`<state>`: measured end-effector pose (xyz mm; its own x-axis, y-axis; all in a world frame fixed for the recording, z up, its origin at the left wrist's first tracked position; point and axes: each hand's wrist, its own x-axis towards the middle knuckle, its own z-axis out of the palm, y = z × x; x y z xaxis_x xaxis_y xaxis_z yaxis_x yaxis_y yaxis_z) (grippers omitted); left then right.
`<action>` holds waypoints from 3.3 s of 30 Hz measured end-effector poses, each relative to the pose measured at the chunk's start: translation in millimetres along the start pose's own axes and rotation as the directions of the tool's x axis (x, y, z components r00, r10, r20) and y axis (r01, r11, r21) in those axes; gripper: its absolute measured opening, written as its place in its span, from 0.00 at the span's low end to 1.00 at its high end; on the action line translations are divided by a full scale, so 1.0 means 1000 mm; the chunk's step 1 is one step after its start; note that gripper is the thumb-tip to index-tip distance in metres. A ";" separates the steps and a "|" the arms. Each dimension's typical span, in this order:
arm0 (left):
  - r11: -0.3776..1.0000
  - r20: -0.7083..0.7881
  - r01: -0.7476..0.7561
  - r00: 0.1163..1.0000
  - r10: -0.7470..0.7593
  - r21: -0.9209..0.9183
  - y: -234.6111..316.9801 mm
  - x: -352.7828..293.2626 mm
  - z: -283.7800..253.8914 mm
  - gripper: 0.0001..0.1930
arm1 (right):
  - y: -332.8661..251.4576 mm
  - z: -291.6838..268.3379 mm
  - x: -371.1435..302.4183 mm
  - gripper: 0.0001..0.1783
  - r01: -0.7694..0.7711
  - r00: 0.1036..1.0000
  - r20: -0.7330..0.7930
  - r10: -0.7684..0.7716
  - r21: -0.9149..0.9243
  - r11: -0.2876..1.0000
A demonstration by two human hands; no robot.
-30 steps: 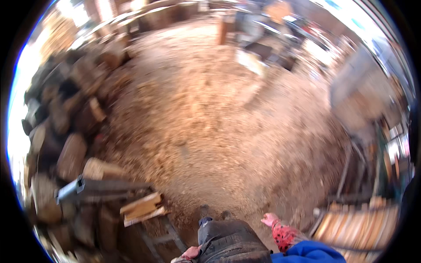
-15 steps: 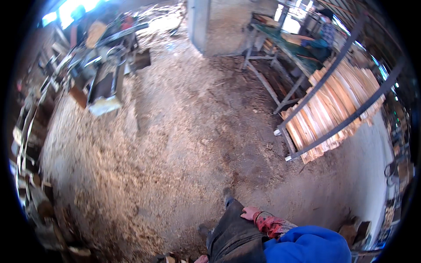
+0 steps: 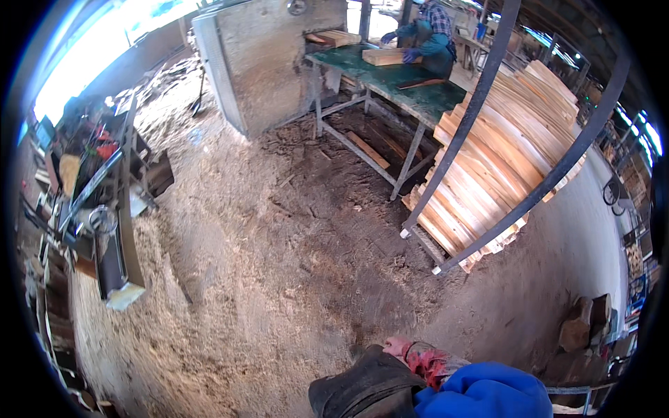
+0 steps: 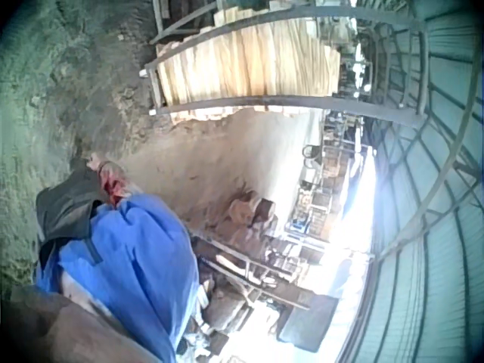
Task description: The person repeatedly picks up freshly cut wooden planks from a planer table and carries them to a nearby rack, stacking them in neat piles. The person then returns to the table to collect more planks and repeats the process.
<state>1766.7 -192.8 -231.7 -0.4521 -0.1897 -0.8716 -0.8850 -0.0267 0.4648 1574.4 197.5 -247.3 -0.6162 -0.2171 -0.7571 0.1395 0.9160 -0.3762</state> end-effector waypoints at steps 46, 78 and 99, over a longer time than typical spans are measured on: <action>0.987 0.086 0.155 0.985 -0.151 -0.037 0.705 0.339 0.062 0.18 | -0.199 -0.756 0.442 0.19 0.376 0.777 -0.622 -0.094 0.340 0.862; 0.998 0.089 0.058 0.995 -0.055 -0.036 1.212 0.604 0.133 0.19 | 0.100 -1.135 0.491 0.48 -0.230 0.031 -0.541 0.840 0.815 0.533; 0.664 0.344 -0.746 0.612 0.712 -0.050 1.682 0.607 0.263 0.11 | -0.187 -1.094 0.506 0.23 0.185 -0.178 -0.487 0.855 0.837 0.516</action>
<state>-25.8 -94.8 -20.2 -0.9454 0.2022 -0.2556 -0.2453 0.0746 0.9666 388.5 285.5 24.2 -0.1490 0.9861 0.0734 0.6064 0.1498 -0.7810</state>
